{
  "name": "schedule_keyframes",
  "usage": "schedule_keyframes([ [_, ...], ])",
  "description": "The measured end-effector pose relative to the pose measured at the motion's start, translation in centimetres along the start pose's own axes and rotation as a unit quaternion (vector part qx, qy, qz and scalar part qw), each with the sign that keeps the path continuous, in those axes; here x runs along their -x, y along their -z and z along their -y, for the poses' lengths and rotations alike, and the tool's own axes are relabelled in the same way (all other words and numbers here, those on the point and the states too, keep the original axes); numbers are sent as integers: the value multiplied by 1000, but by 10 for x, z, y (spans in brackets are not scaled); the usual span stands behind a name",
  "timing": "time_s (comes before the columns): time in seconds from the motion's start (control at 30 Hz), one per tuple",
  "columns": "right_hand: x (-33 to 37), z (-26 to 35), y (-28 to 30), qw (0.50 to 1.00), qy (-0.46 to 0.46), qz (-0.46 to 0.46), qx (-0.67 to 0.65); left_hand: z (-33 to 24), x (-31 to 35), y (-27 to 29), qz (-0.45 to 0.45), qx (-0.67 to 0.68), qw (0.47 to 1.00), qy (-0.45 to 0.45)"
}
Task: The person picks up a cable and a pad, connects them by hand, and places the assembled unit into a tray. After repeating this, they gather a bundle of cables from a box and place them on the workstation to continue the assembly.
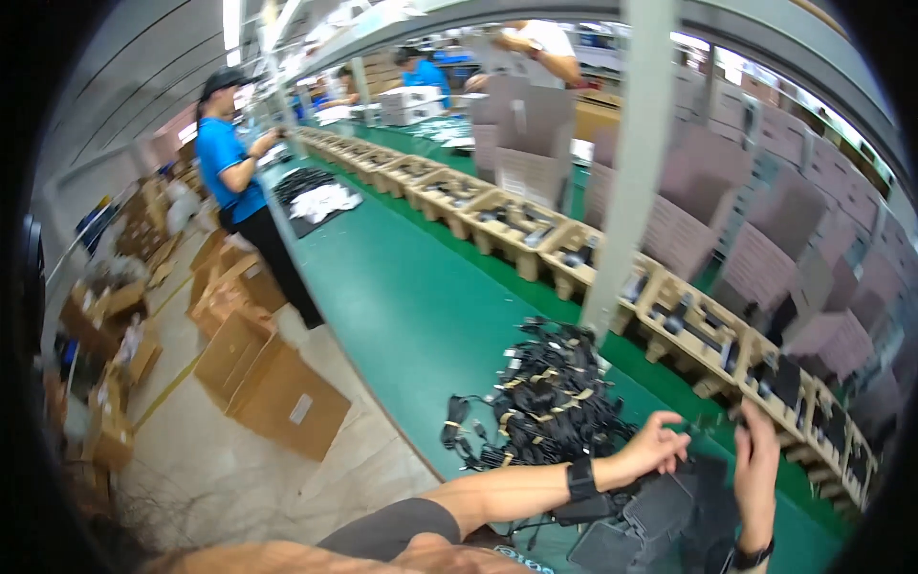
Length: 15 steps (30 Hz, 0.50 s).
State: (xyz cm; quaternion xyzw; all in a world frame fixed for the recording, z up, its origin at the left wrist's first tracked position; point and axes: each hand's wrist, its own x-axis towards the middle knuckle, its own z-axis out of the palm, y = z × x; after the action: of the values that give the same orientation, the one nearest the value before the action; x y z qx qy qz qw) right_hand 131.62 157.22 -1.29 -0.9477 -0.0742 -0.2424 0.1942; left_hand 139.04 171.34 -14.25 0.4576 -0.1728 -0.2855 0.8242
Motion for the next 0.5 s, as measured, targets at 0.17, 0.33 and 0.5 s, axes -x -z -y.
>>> schedule_keyframes([
  [0.17,-81,-38,24,991,-44,-109,67,-18,6,16,5,-1,1000,29],
  [0.33,-106,-89,18,974,-102,-35,201,-20,4,15,57,6,997,48],
  [0.5,-111,-110,-4,961,-140,33,235,-21,7,14,66,-14,995,72],
])
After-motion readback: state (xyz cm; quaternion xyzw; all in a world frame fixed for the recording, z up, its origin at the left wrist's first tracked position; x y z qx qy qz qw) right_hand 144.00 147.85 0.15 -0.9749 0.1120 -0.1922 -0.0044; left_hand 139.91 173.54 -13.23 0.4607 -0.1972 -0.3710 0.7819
